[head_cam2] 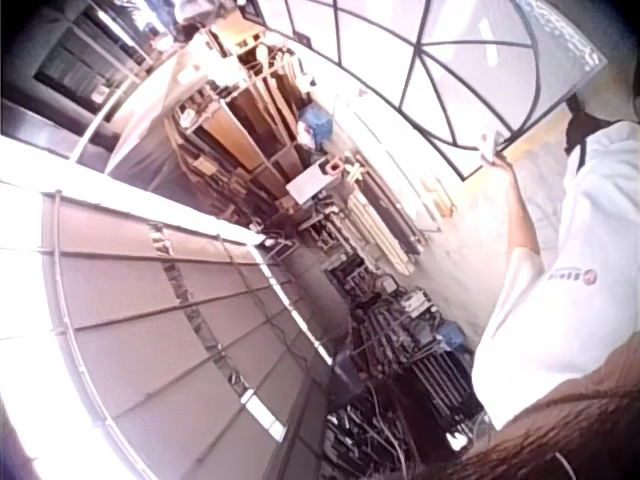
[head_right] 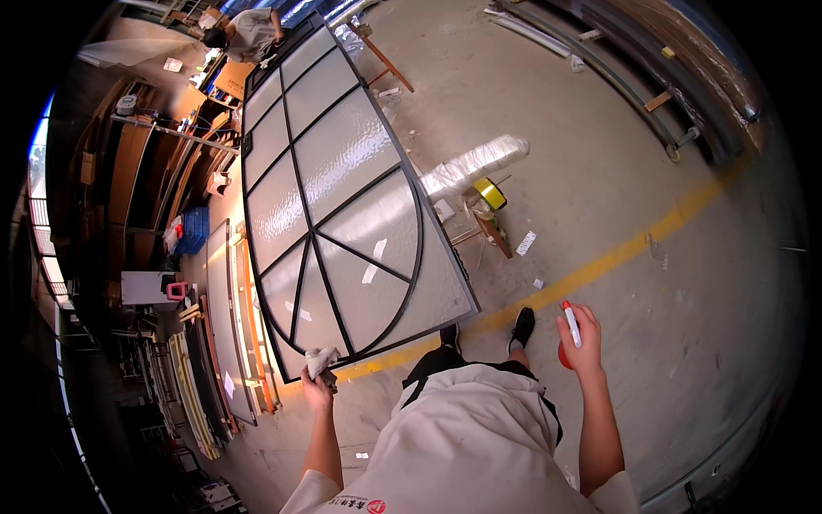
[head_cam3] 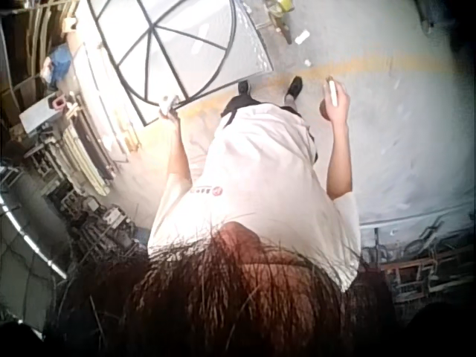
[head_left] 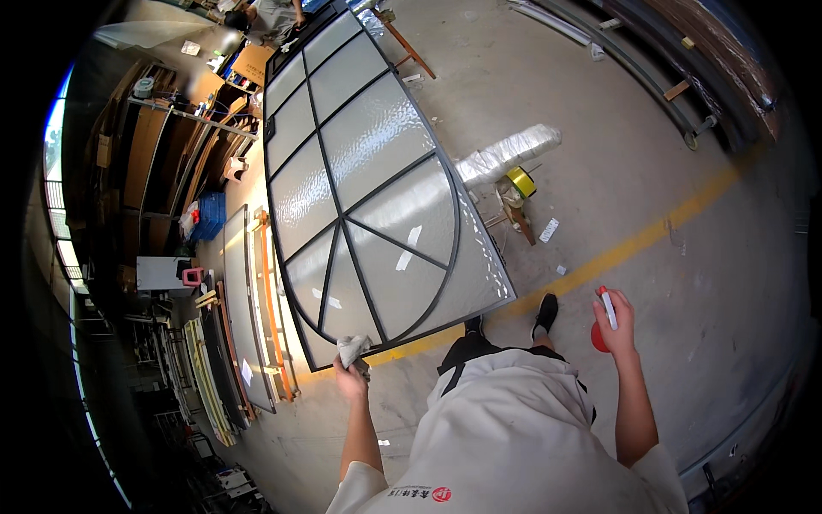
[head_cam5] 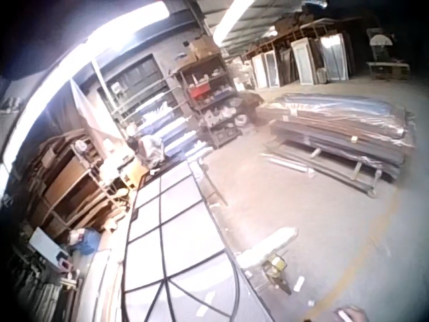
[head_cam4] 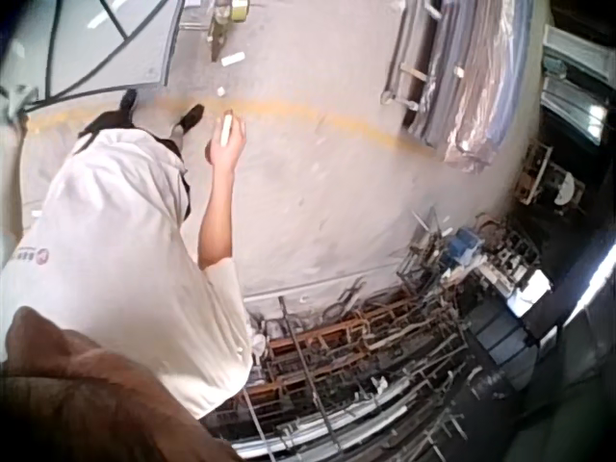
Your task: The person cleans a large, multi-pane glass door with a white cloth and a spray bottle. They wipe the textured glass surface and the metal frame, then remove small pieces of white tape from the frame joints.
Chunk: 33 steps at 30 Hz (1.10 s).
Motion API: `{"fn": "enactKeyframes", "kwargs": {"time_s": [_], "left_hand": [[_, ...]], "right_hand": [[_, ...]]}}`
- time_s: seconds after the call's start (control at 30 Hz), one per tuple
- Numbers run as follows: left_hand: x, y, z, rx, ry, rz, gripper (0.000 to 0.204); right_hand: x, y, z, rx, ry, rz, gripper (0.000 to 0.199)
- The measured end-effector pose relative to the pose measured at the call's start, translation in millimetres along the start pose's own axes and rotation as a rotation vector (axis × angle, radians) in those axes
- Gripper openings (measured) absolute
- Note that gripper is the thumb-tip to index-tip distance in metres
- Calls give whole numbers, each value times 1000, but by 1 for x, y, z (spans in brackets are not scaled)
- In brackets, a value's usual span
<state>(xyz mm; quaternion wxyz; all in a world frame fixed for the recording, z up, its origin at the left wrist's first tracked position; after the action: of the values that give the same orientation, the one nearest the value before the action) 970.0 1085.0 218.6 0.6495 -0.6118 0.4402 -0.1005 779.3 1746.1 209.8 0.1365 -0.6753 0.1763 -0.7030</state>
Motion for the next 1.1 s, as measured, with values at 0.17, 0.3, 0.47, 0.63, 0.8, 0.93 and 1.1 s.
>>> {"fn": "enactKeyframes", "kwargs": {"time_s": [0.17, 0.3, 0.47, 0.63, 0.8, 0.93, 1.1], "left_hand": [[-118, 75, 39, 245, 371, 49, 48], [-202, 111, 51, 381, 605, 199, 49], [-186, 116, 16, 569, 871, -9, 32], [-48, 62, -26, 482, 787, 60, 30], [175, -9, -115, 284, 517, -200, 27], [291, -85, -167, 266, 444, -201, 22], [250, -65, -135, 278, 508, -163, 30]], "right_hand": [[18, 19, 18, 54, -27, 42, 25], [45, 44, 39, 33, -29, 70, 24], [85, 92, 76, 37, -47, 126, 23], [115, 167, 135, 11, -15, 168, 22], [152, 270, 202, 108, 117, 16, 26], [208, 330, 232, 239, 79, 69, 25], [251, 370, 231, 310, -64, 188, 27]]}}
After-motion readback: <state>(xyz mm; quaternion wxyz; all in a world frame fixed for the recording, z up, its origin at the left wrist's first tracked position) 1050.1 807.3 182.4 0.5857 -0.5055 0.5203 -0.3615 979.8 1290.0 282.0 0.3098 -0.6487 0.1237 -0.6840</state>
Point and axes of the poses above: each hand's wrist, its own z-axis away from the middle knuckle, its own y-axis out of the palm, x = y × z, the point moved 1 cm from there along -z, towards the middle knuckle, and after that the axes turned 2 degrees about y, right-handed, at the moved point
